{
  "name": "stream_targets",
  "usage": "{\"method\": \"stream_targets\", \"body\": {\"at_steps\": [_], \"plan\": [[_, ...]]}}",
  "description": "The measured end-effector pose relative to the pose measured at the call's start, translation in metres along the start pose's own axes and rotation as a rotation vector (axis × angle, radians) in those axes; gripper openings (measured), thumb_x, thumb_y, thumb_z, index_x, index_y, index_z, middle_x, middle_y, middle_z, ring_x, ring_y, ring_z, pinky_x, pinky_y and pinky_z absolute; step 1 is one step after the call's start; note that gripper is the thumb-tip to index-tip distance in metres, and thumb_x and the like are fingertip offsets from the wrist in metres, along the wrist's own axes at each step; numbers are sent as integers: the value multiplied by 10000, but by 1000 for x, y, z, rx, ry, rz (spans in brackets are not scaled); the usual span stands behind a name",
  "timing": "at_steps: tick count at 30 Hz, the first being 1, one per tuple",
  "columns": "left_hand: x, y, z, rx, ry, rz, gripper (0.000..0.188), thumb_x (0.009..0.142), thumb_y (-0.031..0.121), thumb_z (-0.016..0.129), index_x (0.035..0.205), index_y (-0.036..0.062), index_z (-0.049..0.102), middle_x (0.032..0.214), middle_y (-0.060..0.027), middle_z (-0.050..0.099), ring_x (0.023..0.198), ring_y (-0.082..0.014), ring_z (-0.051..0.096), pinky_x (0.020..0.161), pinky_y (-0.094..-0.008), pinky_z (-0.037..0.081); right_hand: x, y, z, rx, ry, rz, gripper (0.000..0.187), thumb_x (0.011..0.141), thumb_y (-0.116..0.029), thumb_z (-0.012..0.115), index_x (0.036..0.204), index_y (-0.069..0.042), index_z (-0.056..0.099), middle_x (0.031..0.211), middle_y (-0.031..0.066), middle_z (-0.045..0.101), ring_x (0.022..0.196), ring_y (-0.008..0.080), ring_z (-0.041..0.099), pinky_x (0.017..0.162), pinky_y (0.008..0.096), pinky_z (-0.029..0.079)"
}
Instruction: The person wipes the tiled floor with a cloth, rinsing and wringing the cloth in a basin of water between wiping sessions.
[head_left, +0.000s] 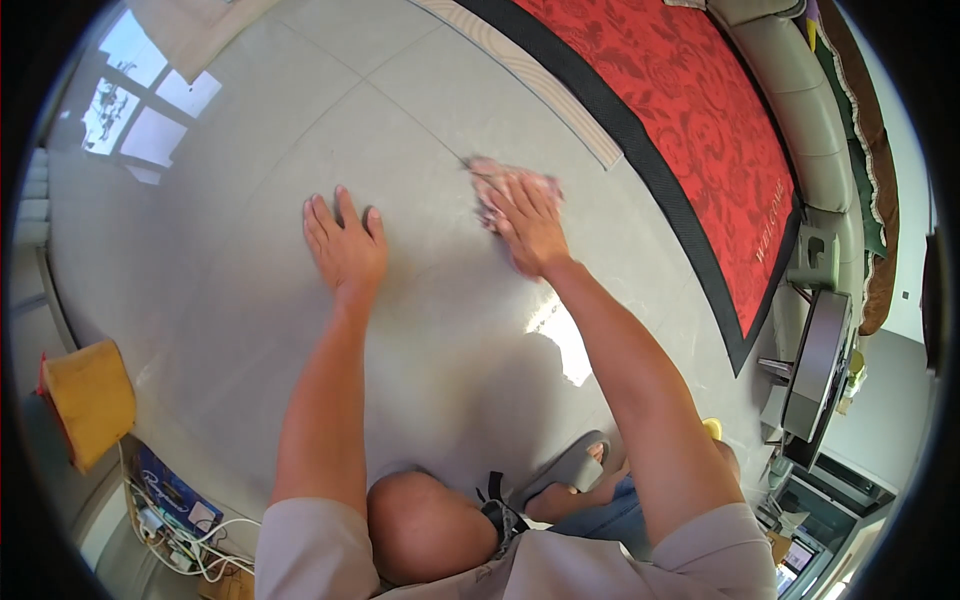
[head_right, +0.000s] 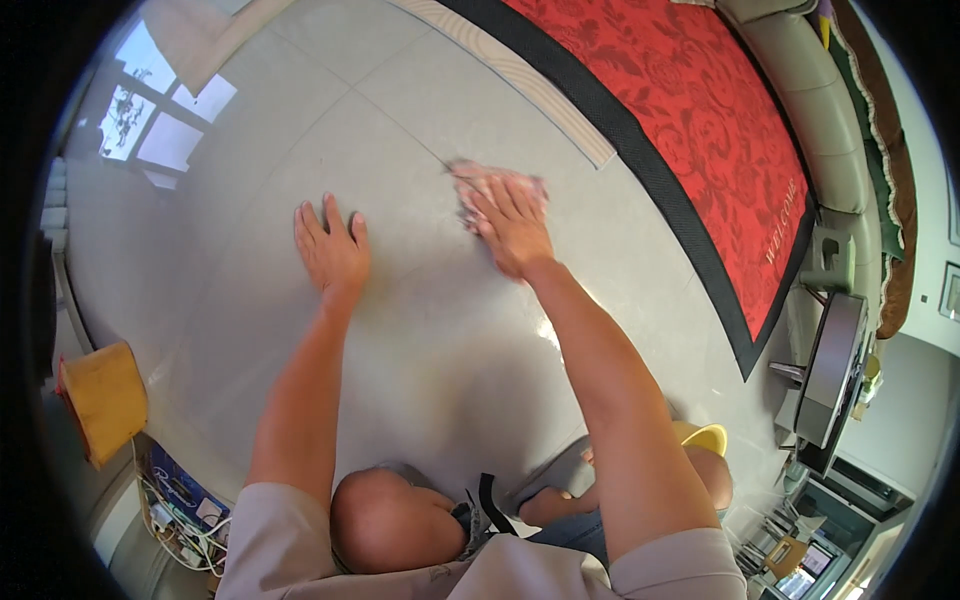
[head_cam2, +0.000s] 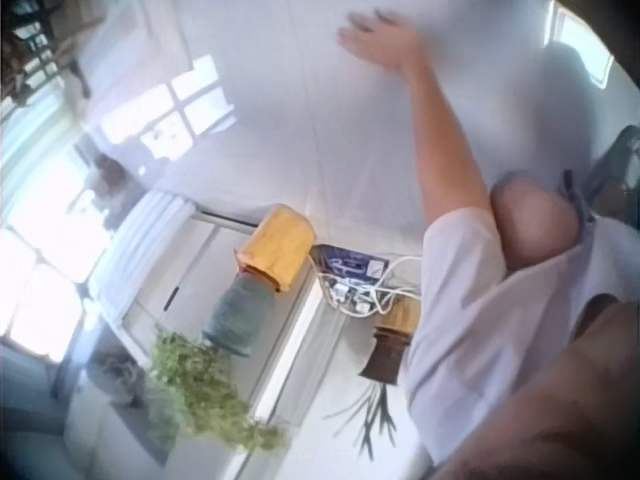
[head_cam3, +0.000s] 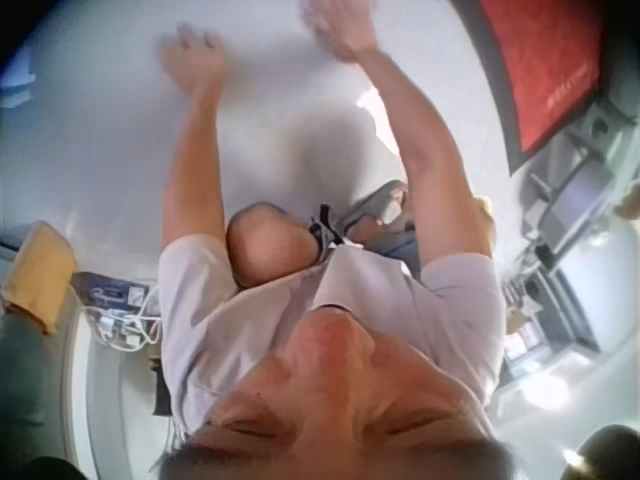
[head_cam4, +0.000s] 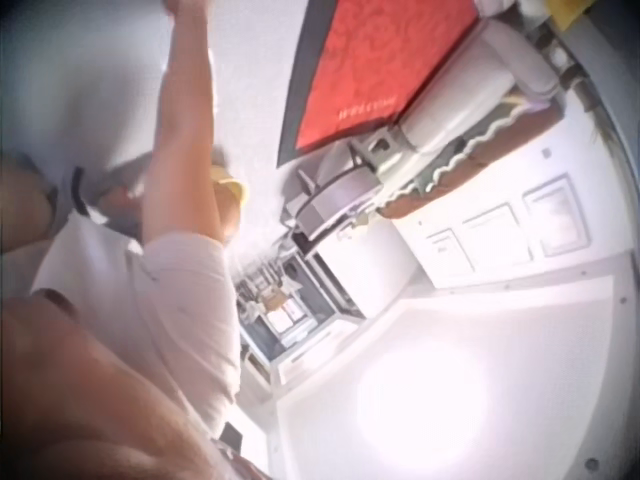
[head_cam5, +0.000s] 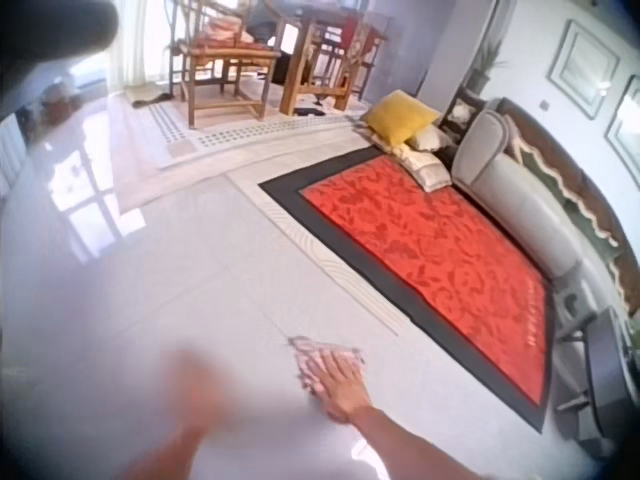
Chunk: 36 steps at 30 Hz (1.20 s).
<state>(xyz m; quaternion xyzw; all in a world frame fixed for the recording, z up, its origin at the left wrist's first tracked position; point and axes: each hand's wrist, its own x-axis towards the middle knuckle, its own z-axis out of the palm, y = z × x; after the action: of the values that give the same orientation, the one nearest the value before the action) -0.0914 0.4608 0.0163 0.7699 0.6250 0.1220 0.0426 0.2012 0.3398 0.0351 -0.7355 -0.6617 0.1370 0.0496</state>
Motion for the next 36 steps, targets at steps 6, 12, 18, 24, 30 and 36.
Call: {"method": "stream_targets", "body": {"at_steps": [6,12,18,24,30,36], "plan": [[1,-15,6,-38,41,58,623,1072,408,545,1585,62,471,1670,-272,347,1578,-436,276,1310,-534,215,-120,-51,48,-43,127,323,637,1103,-443,472,1681,-195,371,1768,183,248,1632,423,178,1316,567,106],[-20,-69,-1,-314,-53,288,534,1078,238,566,1563,27,493,1662,-240,395,1559,-447,323,1284,-520,289,-5,-162,51,92,164,381,732,1087,-550,430,1696,-160,321,1782,179,209,1659,386,109,1334,540,38],[-77,-114,-24,-227,15,199,506,1071,182,564,1549,28,503,1663,-216,406,1553,-420,353,1262,-523,332,-17,-133,47,216,144,275,697,1106,-456,451,1701,-132,287,1784,182,194,1655,388,127,1337,521,87],[-84,-105,-25,-52,76,99,533,1044,261,573,1534,57,523,1634,-191,448,1549,-388,371,1259,-520,333,-140,-127,81,-13,262,460,734,1075,-425,565,1659,-40,341,1743,279,237,1628,473,157,1311,593,107],[-79,-94,-26,-32,113,122,520,1023,255,572,1505,60,559,1611,-188,478,1534,-374,396,1250,-516,337,-26,-173,65,60,246,426,720,1077,-420,560,1659,-52,347,1760,228,235,1643,420,150,1320,585,92],[-81,-107,-25,-11,109,118,513,1032,251,557,1506,54,560,1607,-198,480,1532,-382,396,1247,-519,338,-33,-156,72,131,235,213,623,1112,-349,496,1656,-83,354,1727,249,292,1631,401,215,1324,530,147]]}}
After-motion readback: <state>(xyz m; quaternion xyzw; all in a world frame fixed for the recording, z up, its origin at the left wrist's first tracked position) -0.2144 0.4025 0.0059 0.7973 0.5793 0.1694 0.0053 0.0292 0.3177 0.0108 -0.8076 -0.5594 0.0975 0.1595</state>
